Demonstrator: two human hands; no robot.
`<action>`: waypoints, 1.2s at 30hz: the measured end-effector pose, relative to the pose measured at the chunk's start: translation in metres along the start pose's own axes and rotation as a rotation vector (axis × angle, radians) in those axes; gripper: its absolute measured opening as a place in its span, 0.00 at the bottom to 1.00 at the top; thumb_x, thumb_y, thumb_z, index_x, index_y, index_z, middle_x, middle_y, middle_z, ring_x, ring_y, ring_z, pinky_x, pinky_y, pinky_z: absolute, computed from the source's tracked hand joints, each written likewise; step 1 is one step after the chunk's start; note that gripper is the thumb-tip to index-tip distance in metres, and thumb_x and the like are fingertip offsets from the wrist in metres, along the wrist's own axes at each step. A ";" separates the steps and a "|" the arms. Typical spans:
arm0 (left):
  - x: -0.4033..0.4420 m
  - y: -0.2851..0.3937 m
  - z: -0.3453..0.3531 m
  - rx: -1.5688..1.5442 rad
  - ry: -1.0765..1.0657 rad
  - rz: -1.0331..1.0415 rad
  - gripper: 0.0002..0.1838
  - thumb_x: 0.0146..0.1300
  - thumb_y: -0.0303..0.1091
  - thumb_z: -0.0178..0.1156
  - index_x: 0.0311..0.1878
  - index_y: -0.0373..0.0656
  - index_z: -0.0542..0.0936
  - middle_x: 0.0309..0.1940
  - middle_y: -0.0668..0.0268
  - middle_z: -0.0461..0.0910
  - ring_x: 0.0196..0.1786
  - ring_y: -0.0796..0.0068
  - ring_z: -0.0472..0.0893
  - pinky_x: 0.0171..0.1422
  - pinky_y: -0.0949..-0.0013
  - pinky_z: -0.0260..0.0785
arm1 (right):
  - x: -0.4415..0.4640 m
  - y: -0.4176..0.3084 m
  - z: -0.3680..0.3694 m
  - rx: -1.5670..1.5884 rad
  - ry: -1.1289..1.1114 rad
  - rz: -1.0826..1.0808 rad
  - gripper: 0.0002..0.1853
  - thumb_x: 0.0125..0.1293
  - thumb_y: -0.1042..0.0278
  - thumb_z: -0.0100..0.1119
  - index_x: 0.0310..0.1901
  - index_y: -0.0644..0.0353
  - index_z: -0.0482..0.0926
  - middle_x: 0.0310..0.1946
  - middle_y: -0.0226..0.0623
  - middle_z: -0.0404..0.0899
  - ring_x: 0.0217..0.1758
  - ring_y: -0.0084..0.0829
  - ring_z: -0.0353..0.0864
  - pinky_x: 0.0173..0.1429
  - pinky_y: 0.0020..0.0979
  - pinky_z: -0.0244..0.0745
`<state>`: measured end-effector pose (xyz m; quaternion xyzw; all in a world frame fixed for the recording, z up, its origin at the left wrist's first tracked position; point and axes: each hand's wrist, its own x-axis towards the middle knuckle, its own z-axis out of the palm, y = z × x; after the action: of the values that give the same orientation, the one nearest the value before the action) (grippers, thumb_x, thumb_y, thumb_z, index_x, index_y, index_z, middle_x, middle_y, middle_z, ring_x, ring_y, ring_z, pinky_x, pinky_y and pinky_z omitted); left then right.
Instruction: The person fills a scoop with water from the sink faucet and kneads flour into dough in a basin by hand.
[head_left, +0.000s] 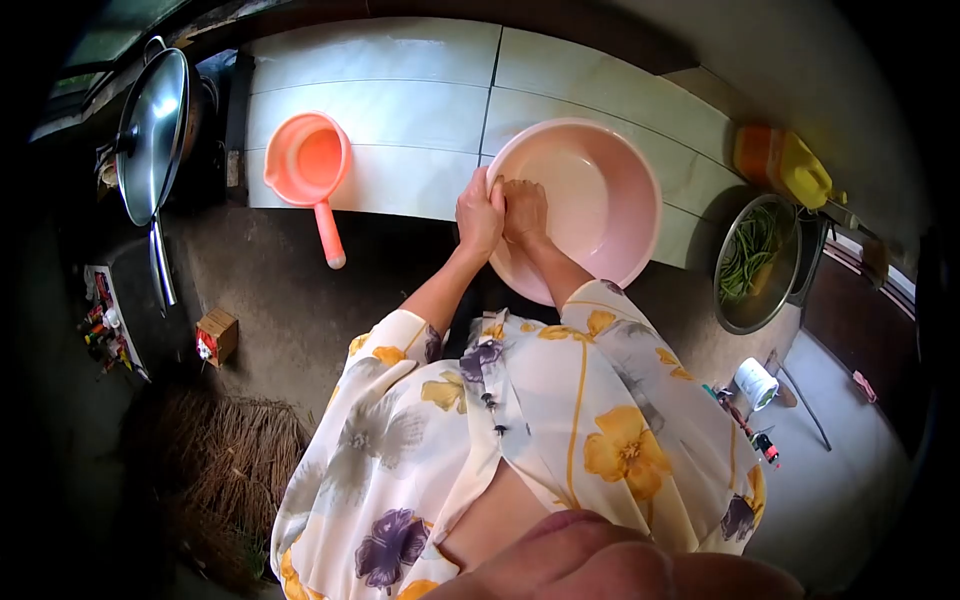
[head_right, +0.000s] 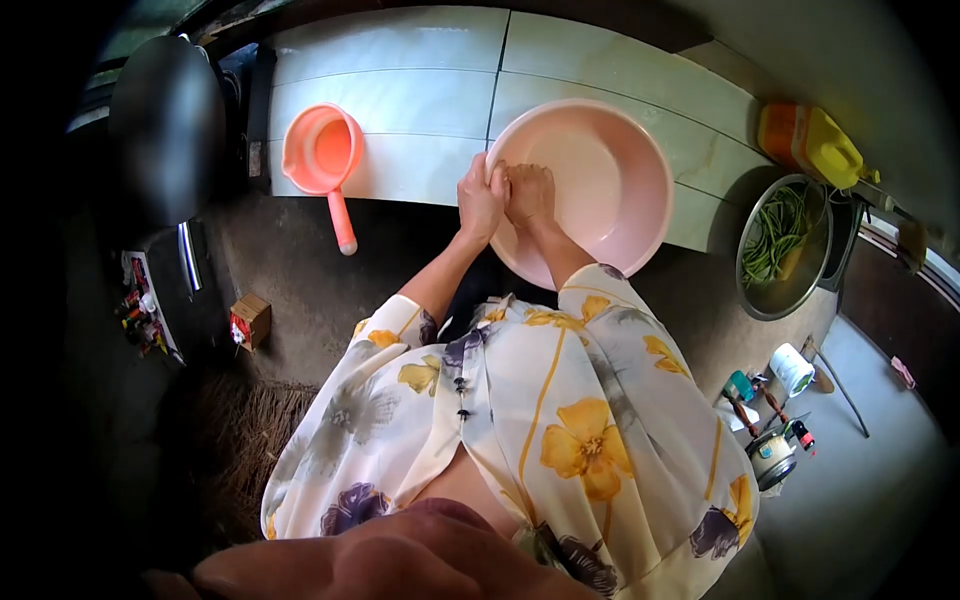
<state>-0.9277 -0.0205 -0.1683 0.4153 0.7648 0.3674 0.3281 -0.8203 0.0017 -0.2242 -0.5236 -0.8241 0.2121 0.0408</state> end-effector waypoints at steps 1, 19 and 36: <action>0.000 0.002 -0.001 -0.017 0.012 0.020 0.09 0.72 0.33 0.59 0.48 0.38 0.78 0.28 0.47 0.82 0.32 0.45 0.84 0.38 0.52 0.74 | 0.003 0.003 0.004 -0.002 -0.001 -0.002 0.09 0.65 0.60 0.56 0.34 0.53 0.82 0.34 0.41 0.84 0.42 0.46 0.81 0.50 0.48 0.70; 0.000 0.008 -0.001 -0.010 0.080 -0.059 0.11 0.71 0.38 0.59 0.50 0.43 0.79 0.36 0.46 0.84 0.42 0.37 0.83 0.45 0.44 0.74 | -0.064 0.009 -0.037 0.113 0.084 -0.301 0.11 0.68 0.60 0.60 0.45 0.56 0.84 0.46 0.37 0.84 0.53 0.43 0.81 0.57 0.47 0.72; 0.006 0.010 0.005 0.011 0.057 -0.077 0.11 0.72 0.38 0.60 0.47 0.41 0.78 0.31 0.47 0.83 0.36 0.39 0.83 0.40 0.47 0.73 | -0.017 0.016 -0.004 0.002 0.004 -0.196 0.08 0.62 0.61 0.60 0.30 0.54 0.84 0.29 0.37 0.84 0.35 0.42 0.82 0.49 0.45 0.71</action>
<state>-0.9224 -0.0096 -0.1639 0.3768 0.7912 0.3621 0.3176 -0.7977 -0.0065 -0.2244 -0.4408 -0.8711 0.2069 0.0635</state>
